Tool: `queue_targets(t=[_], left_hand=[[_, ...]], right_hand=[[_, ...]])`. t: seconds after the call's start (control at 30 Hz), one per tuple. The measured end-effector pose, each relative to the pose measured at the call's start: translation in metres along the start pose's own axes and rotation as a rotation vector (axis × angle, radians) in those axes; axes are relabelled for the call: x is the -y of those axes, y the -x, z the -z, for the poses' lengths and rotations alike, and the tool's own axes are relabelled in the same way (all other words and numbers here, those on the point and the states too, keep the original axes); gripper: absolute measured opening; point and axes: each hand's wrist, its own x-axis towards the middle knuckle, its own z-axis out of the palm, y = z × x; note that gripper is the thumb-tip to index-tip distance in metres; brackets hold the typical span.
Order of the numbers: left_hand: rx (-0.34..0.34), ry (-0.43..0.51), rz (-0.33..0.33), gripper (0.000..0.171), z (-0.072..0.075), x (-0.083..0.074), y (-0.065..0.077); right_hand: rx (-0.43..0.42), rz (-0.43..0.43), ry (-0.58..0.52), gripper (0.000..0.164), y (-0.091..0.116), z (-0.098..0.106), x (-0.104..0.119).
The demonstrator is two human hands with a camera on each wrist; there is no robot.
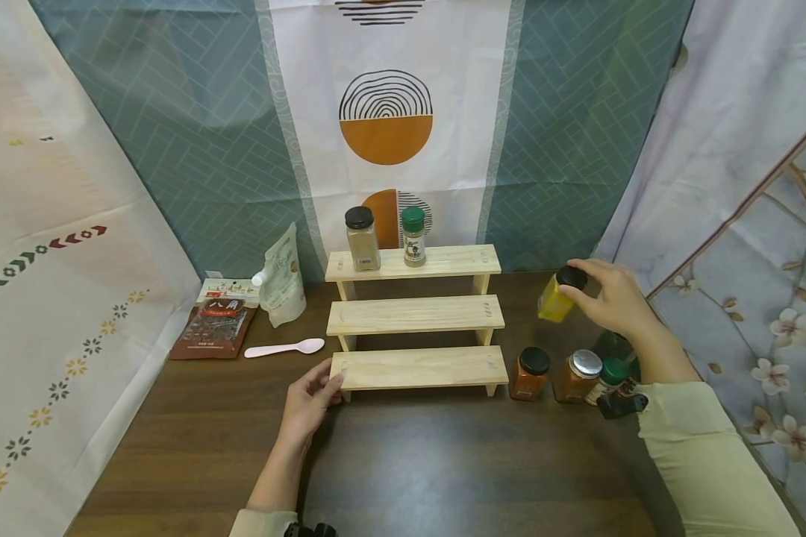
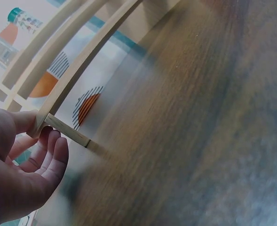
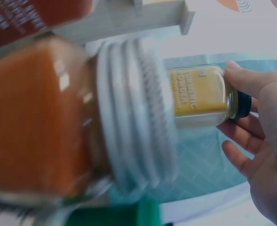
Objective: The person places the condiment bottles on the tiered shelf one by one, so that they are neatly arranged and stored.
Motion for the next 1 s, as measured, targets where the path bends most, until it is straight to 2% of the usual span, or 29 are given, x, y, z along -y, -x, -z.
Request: queue_targets(t=[0.13, 0.37, 0.63, 1.0], left_hand=[[0.002, 0.005, -0.001, 0.043, 0.0, 0.0, 0.0], [0.0, -0.006, 0.004, 0.043, 0.001, 0.0, 0.001], [-0.003, -0.015, 0.001, 0.043, 0.0, -0.001, 0.0], [-0.007, -0.016, 0.009, 0.044, 0.0, 0.0, 0.0]], right_hand=[[-0.011, 0.001, -0.014, 0.051, -0.009, 0.001, 0.009], [-0.059, 0.072, -0.002, 0.048, -0.026, 0.004, 0.024], [-0.067, 0.056, -0.058, 0.049, -0.043, 0.009, 0.037], [-0.099, 0.113, -0.059, 0.046, -0.068, 0.012, 0.058]])
